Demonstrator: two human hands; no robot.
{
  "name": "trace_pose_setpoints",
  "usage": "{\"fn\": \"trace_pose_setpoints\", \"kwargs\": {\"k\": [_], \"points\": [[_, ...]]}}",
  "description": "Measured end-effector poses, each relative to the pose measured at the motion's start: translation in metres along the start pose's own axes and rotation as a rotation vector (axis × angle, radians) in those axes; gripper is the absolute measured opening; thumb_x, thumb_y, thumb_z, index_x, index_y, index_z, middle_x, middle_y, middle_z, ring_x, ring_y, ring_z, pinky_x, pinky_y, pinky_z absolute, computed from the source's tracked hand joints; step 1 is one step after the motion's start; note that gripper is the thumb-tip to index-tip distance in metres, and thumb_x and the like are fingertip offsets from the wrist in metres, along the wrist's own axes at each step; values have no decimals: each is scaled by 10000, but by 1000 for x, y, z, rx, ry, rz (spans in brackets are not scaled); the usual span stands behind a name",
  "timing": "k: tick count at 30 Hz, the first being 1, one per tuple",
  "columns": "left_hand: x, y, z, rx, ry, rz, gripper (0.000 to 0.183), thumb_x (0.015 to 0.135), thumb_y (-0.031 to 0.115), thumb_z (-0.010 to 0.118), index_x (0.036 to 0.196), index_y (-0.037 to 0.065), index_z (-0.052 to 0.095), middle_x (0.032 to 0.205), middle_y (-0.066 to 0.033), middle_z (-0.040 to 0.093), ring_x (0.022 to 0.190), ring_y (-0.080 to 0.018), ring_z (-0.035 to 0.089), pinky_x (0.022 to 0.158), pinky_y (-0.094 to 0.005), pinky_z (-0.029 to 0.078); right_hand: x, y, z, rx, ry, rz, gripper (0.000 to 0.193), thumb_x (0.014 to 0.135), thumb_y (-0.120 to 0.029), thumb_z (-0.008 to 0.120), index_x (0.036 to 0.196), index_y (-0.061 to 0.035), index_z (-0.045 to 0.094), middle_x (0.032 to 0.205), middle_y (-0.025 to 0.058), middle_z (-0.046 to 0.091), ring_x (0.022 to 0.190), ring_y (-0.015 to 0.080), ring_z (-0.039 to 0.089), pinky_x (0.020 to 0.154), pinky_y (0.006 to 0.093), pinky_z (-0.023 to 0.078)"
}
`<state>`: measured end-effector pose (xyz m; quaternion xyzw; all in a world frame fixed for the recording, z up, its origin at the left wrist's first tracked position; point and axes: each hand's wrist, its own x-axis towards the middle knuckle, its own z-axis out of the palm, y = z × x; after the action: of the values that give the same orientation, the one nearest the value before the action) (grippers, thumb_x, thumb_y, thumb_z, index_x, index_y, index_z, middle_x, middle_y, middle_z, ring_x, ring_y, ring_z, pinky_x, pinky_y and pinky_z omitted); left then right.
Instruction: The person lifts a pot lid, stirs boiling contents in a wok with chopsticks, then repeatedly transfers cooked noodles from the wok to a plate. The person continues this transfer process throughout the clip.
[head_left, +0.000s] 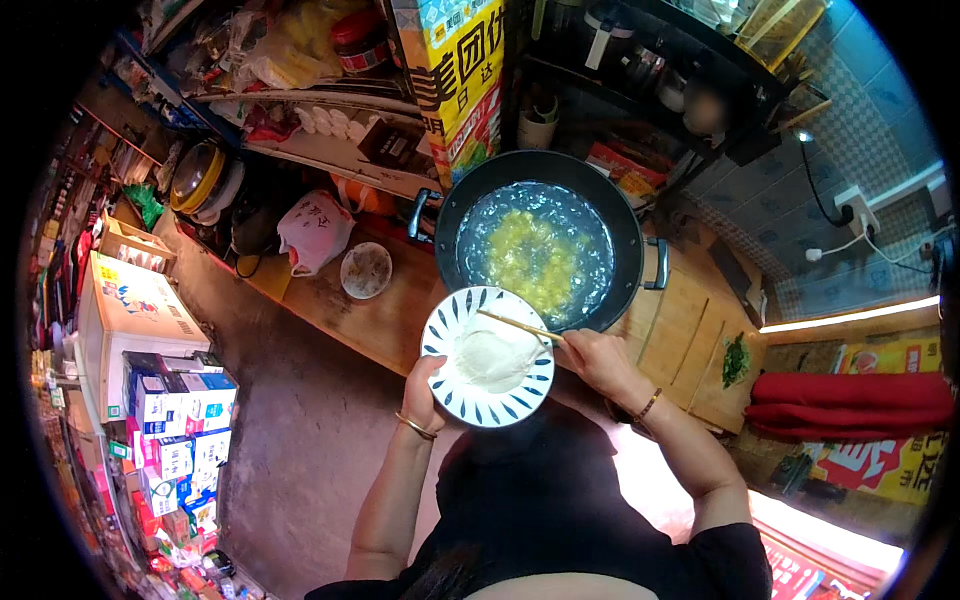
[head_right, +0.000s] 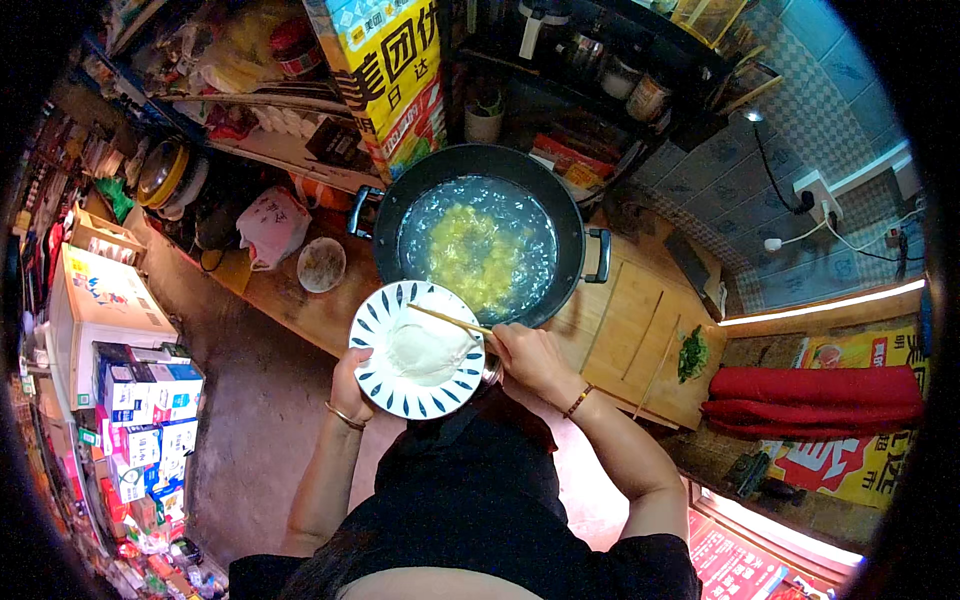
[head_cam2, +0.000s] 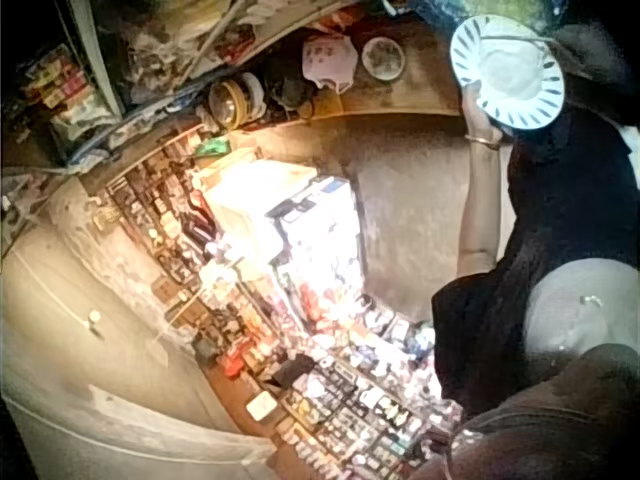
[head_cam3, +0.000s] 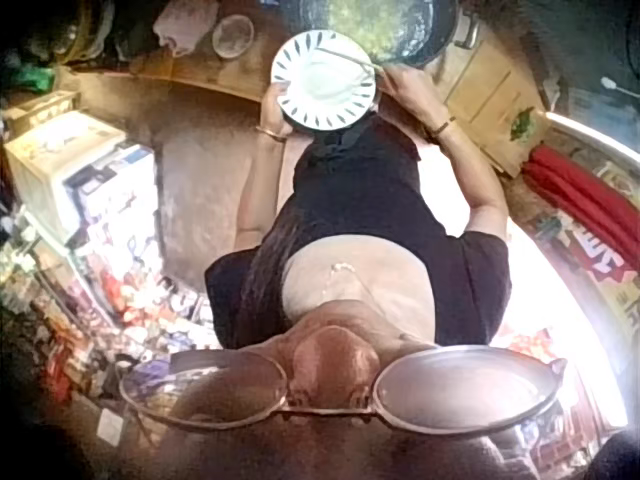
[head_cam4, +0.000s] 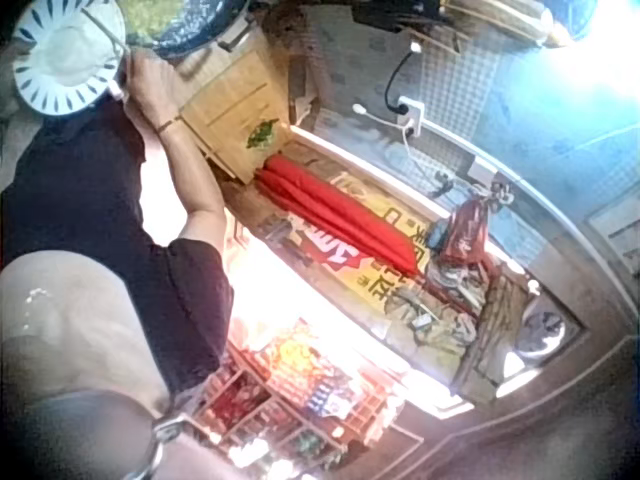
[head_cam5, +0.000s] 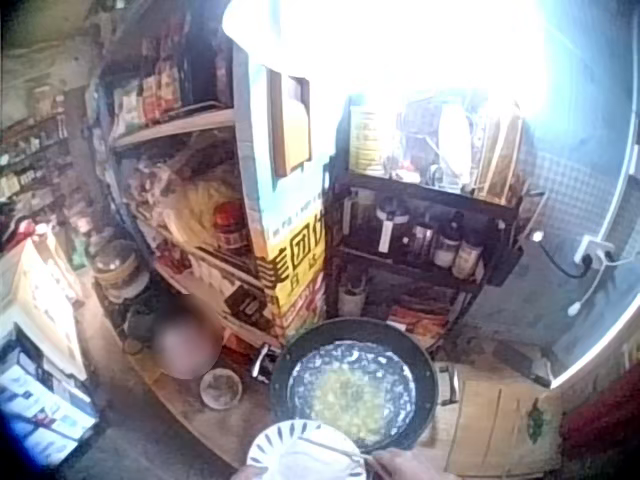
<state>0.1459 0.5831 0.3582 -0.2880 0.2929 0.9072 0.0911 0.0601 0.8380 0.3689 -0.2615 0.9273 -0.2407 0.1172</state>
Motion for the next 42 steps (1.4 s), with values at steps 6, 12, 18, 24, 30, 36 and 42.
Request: {"fn": "trace_pose_setpoints", "kwargs": {"k": [6, 12, 18, 24, 30, 36, 42], "points": [[4, 2, -10, -2, -31, -7, 498, 787, 193, 485, 1218, -50, 427, 1153, -162, 548, 1021, -272, 561, 893, -376, 446, 3, 7, 5, -10, 46, -25, 222, 879, -271, 490, 813, -60, 509, 736, 151, 577, 655, 368, 567, 551, 475, 433], [5, 7, -10, 16, -23, -30, 486, 784, 182, 474, 1207, -54, 435, 1135, -166, 556, 1011, -274, 564, 895, -372, 445, 7, 19, 14, -65, 77, 7, 187, 873, -242, 509, 809, -67, 516, 741, 142, 585, 652, 357, 575, 538, 466, 438], [14, 9, -27, 32, -54, -52, 498, 780, 185, 471, 1214, -57, 432, 1135, -170, 562, 996, -282, 575, 905, -385, 443, 11, 29, 14, -131, 102, -48, 127, 869, -238, 518, 892, -116, 545, 729, 95, 573, 618, 324, 571, 501, 430, 437], [16, 13, -30, 69, -78, -78, 492, 772, 178, 480, 1201, -60, 445, 1122, -175, 569, 988, -283, 582, 893, -382, 455, 16, 35, 4, -173, 77, -114, 124, 865, -219, 512, 876, -96, 525, 688, 102, 557, 597, 316, 577, 485, 430, 436], [18, 20, -30, 94, -64, -110, 484, 769, 166, 482, 1192, -66, 451, 1110, -181, 574, 976, -278, 590, 881, -374, 467, 29, 43, -9, -313, 57, -191, 122, 857, -212, 514, 886, -94, 513, 689, 84, 556, 586, 289, 588, 455, 402, 437], [21, 27, -30, 141, -83, -136, 489, 773, 165, 472, 1199, -72, 449, 1122, -182, 571, 989, -275, 589, 894, -371, 462, 47, 54, -22, -349, 64, -289, 124, 848, -220, 523, 881, -101, 527, 672, 67, 549, 566, 258, 584, 429, 378, 421], [14, 24, -25, 116, -50, -143, 490, 781, 174, 459, 1204, -74, 445, 1131, -178, 568, 989, -271, 589, 901, -374, 457, 65, 82, -20, -354, 76, -291, 111, 858, -211, 504, 874, -104, 531, 659, 67, 546, 570, 279, 580, 435, 396, 414]]}}
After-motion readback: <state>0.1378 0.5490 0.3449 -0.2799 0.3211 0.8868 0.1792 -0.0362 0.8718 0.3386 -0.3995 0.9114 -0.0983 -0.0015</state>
